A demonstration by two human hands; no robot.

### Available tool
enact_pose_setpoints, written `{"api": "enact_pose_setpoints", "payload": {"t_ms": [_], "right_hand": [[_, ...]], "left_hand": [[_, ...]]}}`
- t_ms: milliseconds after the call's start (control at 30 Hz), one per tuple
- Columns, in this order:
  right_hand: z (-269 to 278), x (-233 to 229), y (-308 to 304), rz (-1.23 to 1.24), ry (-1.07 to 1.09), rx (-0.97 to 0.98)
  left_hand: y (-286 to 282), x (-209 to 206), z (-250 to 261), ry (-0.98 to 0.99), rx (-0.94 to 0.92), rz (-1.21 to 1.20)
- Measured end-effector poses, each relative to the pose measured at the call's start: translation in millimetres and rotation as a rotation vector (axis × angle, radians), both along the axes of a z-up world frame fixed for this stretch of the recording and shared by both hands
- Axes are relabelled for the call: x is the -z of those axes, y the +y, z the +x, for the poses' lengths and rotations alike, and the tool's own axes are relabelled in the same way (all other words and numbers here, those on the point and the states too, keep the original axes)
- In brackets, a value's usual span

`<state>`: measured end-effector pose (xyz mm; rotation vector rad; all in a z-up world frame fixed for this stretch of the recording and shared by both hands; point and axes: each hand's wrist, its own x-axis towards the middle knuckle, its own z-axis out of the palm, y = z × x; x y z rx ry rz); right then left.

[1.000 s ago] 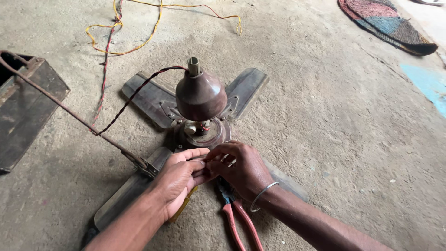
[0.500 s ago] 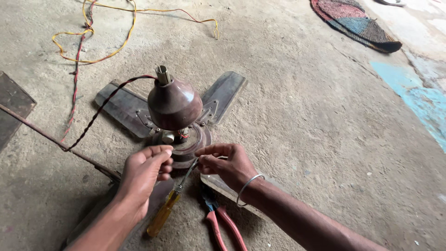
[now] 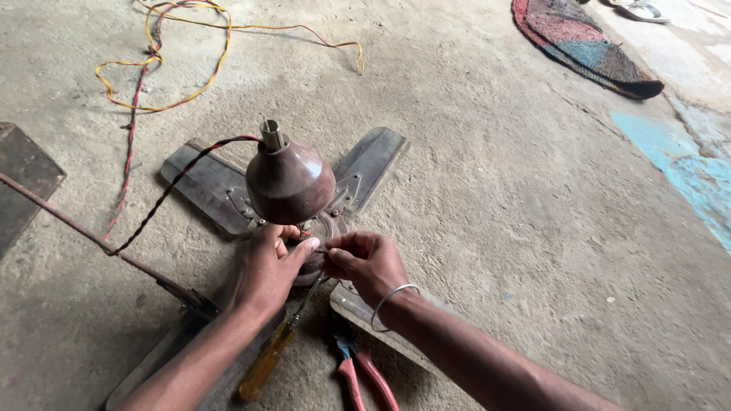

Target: The person is repairing an electric fan by manipulating its internal wiring and components. They use a screwdriver to adjust connections and a plier to handle wires, focusing on the central motor housing.

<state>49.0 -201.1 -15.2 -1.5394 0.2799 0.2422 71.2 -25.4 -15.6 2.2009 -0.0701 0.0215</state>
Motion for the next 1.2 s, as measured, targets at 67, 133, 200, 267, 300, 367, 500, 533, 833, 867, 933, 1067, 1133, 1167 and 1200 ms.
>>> {"api": "enact_pose_setpoints", "payload": {"t_ms": [67,133,200,267,300,367,500,533,833,867,933,1067,1133,1167,1200], "right_hand": [[3.0,0.0,0.5,0.000,-0.040,0.000],[6.8,-0.6,1.4,-0.017,-0.062,0.003],[10.0,-1.5,1.9,-0.050,-0.066,0.010],[11.0,-2.0,2.5,-0.075,-0.056,0.021],[12.6,-2.6,1.6,-0.088,-0.053,0.027],[13.6,-3.6,1.0,-0.077,-0.042,0.037],[17.3,-5.2,1.6,-0.094,-0.030,0.044],[17.7,-5.2,2.0,-0.067,-0.027,0.043],[31.4,-5.6,12.3,-0.034,-0.051,0.005],[31.8,-5.8,12.9,-0.032,-0.069,-0.014],[32.0,-6.1,12.9,-0.037,-0.086,-0.035],[34.1,-3.4,13.4,-0.082,-0.070,-0.041],[35.6,0.9,11.1,-0.101,-0.063,-0.036],[36.1,3.2,9.3,-0.102,-0.064,-0.033],[37.8,4.5,7.4,-0.104,-0.066,-0.030]], "left_hand": [[-1.4,-0.7,-0.3,-0.099,0.011,0.042],[-0.7,-4.5,0.6,-0.147,0.011,0.074],[1.9,-10.1,2.8,-0.141,0.003,0.096],[3.7,-15.1,4.3,-0.081,-0.034,0.178],[3.3,-16.7,5.9,-0.053,-0.052,0.217],[2.5,-17.0,6.9,-0.099,-0.022,0.215],[5.8,-8.7,12.3,-0.171,0.034,0.258],[7.4,-5.0,12.9,-0.185,0.041,0.253],[19.6,8.5,22.5,-0.150,0.114,0.303],[19.5,6.4,23.0,-0.095,0.120,0.281],[17.8,1.5,23.4,-0.048,0.146,0.286],[21.0,-9.0,25.8,-0.157,0.157,0.319],[23.5,-11.3,28.2,-0.167,0.154,0.301],[24.6,-11.9,30.0,-0.129,0.161,0.295],[25.3,-12.5,32.7,-0.093,0.166,0.288]]}}
